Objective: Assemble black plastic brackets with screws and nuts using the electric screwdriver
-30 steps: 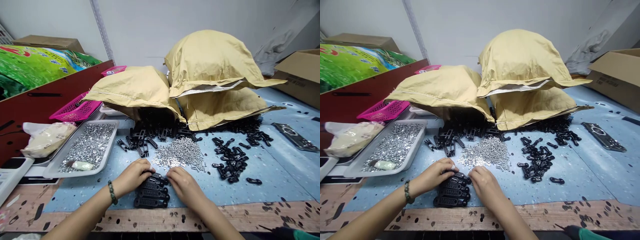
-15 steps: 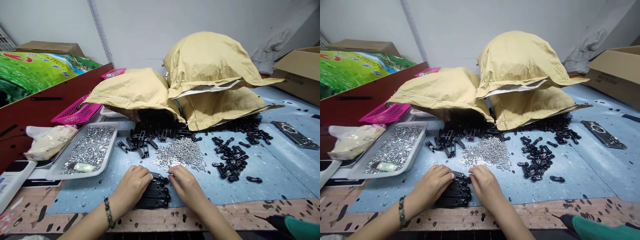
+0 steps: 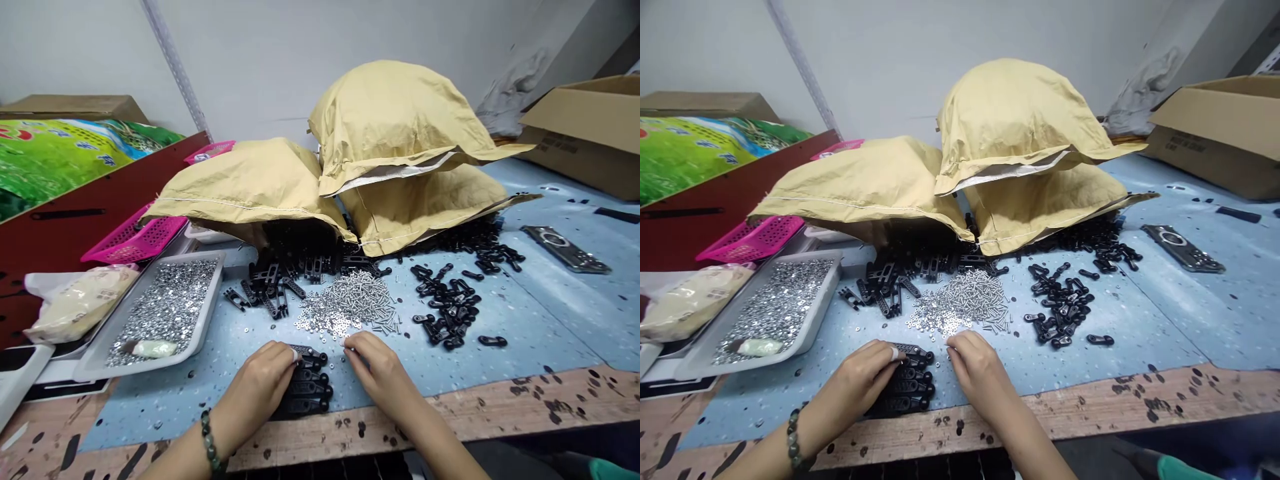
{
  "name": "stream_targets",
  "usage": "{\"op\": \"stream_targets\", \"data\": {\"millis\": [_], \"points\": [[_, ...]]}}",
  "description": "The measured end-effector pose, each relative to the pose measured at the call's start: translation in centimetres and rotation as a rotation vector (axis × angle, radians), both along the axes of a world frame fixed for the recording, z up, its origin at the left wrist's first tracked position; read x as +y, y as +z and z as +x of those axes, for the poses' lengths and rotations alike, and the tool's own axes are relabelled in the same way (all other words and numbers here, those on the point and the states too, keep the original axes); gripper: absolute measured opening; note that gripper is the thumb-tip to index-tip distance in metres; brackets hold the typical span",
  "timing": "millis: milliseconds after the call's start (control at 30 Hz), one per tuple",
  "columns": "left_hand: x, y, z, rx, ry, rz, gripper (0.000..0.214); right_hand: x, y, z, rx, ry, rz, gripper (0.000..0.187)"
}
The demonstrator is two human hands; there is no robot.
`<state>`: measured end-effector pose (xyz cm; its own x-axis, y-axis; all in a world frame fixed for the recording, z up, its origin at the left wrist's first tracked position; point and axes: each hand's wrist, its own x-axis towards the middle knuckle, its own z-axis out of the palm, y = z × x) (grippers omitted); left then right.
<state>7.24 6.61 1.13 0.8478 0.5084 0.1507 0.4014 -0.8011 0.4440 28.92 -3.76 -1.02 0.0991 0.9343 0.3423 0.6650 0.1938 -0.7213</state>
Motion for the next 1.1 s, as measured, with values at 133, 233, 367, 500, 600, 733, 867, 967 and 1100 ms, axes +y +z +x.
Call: {"op": "stream_targets", "data": {"millis": [133, 233, 367, 500, 600, 733, 867, 967, 1100], "points": [[-0.2, 0.0, 0.2, -0.038, -0.01, 0.003, 0.016, -0.2, -0.4, 0.2, 0.003, -0.012, 0.001, 0.016], [-0.4, -0.2, 0.4, -0.075, -0.027, 0.022, 0.015, -0.2, -0.6, 0.5, 0.003, -0.016, 0.027, 0.016], [-0.5, -0.7, 0.5, -0.076, -0.026, 0.058, 0.017, -0.3, -0.6, 1.4, -0.014, -0.073, 0.067, 0.016], [-0.8, -0.7, 0.2, -0.028, -0.039, 0.125, 0.022, 0.0, -0.5, 3.5, -0.109, -0.196, 0.104, 0.016], [-1.1, 0.1, -0.1, -0.008, -0.003, 0.14, 0.022, 1.6, -0.6, 5.4, -0.247, -0.359, 0.036, 0.02], [-0.2, 2.1, 1.7, -0.073, 0.078, 0.11, 0.034, 4.8, -1.1, 6.6, -0.371, -0.46, -0.139, 0.032], [2.5, 2.9, 7.7, -0.064, 0.039, 0.129, 0.027, 6.4, -1.5, 6.2, -0.404, -0.401, -0.113, 0.017], [4.3, 1.8, 12.8, -0.031, 0.022, 0.13, 0.023, 6.4, -1.6, 6.2, -0.408, -0.387, -0.075, 0.017], [4.7, 0.0, 16.7, -0.035, 0.03, 0.107, 0.005, 5.7, -1.6, 6.9, -0.381, -0.4, -0.01, 0.017]]}}
